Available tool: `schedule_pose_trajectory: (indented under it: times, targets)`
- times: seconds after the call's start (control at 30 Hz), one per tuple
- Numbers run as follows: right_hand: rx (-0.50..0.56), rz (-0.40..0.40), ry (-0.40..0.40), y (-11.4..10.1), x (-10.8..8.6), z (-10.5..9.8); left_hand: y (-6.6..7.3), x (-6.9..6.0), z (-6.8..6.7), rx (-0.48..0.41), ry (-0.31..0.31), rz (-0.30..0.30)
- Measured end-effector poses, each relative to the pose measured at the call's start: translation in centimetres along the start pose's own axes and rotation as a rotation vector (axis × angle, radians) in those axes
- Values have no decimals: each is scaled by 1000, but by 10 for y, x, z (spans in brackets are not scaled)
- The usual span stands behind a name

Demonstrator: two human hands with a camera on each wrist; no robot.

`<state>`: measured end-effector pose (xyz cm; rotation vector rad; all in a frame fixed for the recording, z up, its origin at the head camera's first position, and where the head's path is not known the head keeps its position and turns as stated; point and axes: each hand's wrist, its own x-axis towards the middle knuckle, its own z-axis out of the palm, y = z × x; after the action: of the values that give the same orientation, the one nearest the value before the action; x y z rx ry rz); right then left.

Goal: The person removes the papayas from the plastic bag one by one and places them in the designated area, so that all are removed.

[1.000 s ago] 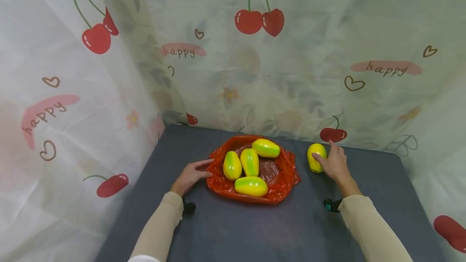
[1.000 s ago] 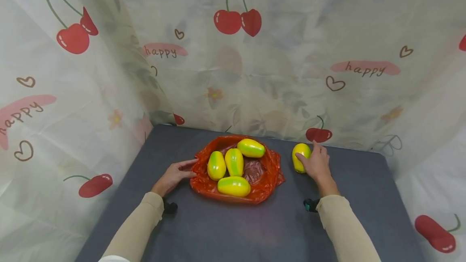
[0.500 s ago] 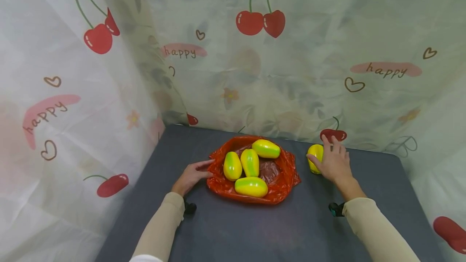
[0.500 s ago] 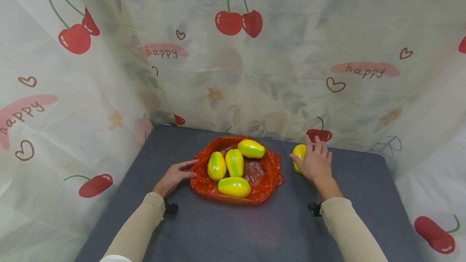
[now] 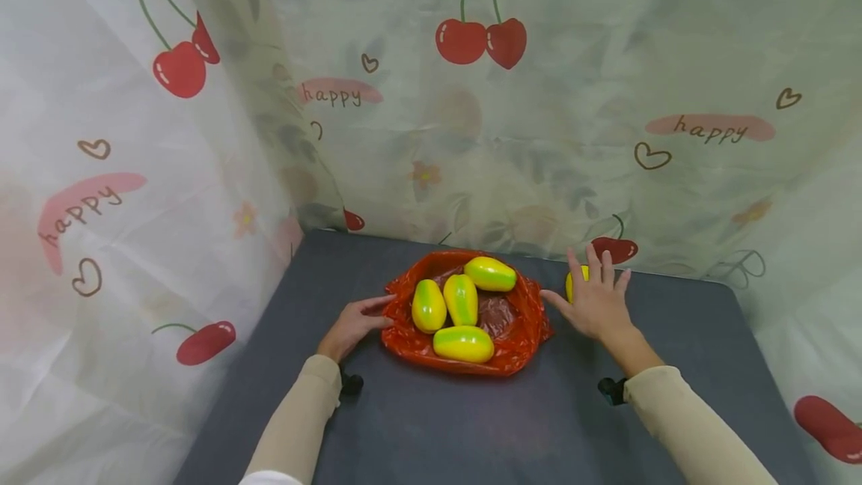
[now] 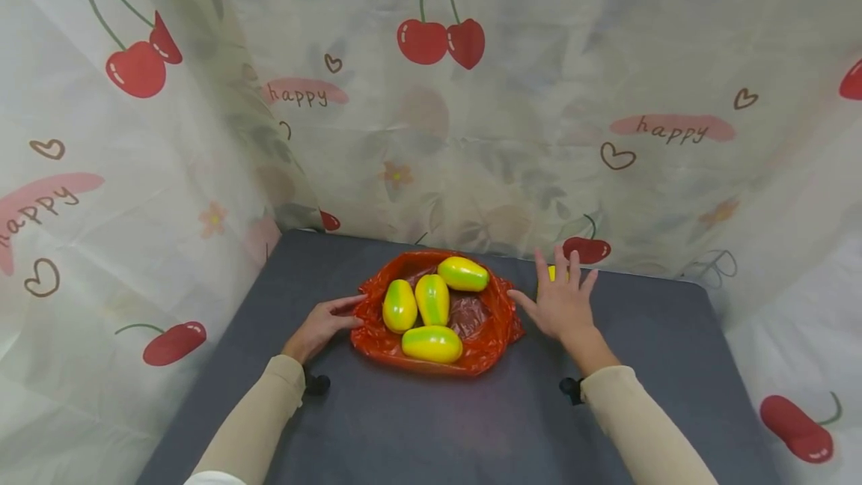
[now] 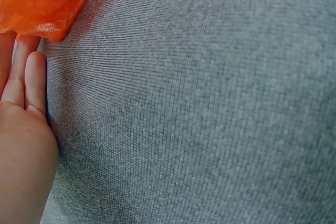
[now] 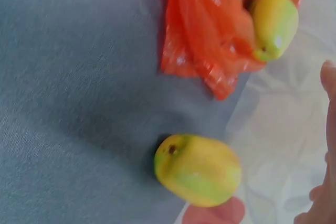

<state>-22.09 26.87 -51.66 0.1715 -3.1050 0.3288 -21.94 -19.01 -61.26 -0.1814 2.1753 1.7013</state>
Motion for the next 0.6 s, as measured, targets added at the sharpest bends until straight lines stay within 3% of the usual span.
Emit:
schedule_pose_trajectory:
  times: [0.6]
  targets:
    - [-72,-157,-10,-47,4,12,-1,1,-1,2,3,-5]
